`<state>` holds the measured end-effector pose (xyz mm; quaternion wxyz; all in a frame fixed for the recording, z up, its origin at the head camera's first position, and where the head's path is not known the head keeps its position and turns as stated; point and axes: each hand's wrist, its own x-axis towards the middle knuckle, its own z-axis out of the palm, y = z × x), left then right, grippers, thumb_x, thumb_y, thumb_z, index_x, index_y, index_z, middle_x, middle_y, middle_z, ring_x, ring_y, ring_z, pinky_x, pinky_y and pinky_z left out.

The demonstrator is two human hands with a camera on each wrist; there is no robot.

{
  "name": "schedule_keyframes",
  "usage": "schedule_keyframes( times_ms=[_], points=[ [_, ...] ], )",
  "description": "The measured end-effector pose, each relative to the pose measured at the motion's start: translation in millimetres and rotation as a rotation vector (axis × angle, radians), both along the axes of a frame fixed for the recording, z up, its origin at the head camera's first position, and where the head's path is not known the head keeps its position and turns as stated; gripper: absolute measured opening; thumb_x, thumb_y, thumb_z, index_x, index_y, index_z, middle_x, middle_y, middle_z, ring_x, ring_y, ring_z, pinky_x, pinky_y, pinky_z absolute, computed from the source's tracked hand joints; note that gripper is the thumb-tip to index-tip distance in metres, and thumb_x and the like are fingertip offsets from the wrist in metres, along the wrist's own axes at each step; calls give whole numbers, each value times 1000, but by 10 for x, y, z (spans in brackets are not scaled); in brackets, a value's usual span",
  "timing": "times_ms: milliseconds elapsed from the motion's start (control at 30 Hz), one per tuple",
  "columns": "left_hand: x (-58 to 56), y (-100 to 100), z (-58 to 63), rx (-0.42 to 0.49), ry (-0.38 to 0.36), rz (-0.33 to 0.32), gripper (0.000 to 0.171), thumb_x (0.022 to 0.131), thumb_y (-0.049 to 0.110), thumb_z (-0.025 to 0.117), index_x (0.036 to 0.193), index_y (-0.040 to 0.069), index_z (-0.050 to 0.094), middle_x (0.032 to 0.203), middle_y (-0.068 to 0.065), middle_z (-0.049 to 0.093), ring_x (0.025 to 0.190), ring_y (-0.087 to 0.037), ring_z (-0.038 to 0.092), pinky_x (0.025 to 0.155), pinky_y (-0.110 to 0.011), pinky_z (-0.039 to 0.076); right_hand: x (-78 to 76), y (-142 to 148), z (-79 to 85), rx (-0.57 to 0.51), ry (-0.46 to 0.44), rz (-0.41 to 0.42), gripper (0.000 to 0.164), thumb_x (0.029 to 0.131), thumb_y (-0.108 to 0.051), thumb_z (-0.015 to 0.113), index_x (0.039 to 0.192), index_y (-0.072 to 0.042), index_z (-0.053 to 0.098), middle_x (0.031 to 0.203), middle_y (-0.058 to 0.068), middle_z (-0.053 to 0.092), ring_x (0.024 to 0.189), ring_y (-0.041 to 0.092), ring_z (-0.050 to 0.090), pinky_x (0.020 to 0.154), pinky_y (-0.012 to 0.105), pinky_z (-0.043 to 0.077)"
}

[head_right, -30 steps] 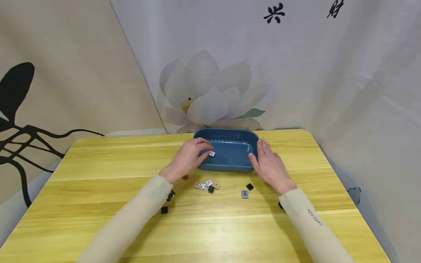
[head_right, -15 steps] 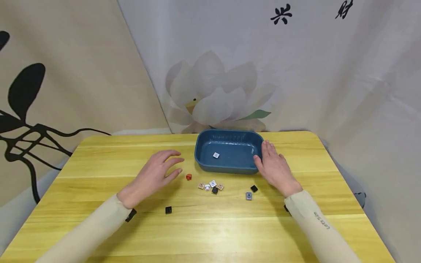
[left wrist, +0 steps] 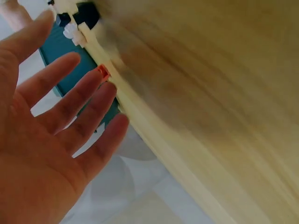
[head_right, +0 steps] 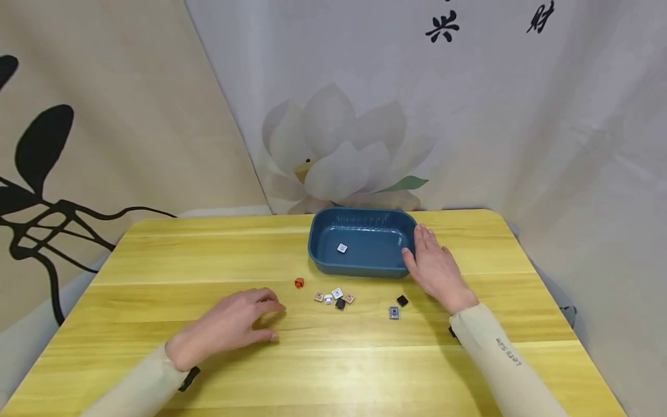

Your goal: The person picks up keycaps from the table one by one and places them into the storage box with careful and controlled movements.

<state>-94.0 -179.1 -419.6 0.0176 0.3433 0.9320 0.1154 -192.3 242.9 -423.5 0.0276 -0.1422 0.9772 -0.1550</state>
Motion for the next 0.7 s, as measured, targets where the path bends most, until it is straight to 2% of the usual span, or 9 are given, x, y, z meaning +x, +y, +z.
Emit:
schedule_keyframes(
  times_ms=[100, 233, 567, 700],
  points=[
    [41, -2, -27, -23, -31, -11, 46, 86, 44, 84, 121, 15, 77, 116, -2, 67, 94, -15, 64, 81, -36, 57, 0, -2, -13, 1, 0, 3, 75, 114, -44, 27, 159, 13, 10, 167, 32, 8, 153, 50, 14, 118, 66, 24],
    [57, 8, -47, -41, -19, -12, 41, 86, 41, 85, 117, 15, 77, 113, -1, 66, 92, -13, 62, 79, -33, 57, -6, 0, -14, 2, -2, -1, 75, 113, -45, 26, 159, 13, 10, 167, 32, 8, 153, 49, 14, 118, 66, 24],
    [82, 30, -37, -10, -82, -51, 18, 88, 27, 85, 101, 16, 79, 101, 3, 65, 82, -4, 59, 71, -22, 54, -22, 19, -13, -4, -14, -4, 75, 114, -44, 28, 160, 13, 9, 167, 32, 8, 153, 50, 14, 118, 67, 23],
    [101, 10, -43, -11, -84, -66, 9, 89, 18, 84, 96, 15, 79, 95, 4, 65, 78, -1, 57, 68, -18, 53, -20, 9, -22, -4, -11, 1, 75, 113, -44, 27, 160, 13, 10, 167, 32, 8, 153, 50, 13, 118, 66, 23]
  ],
)
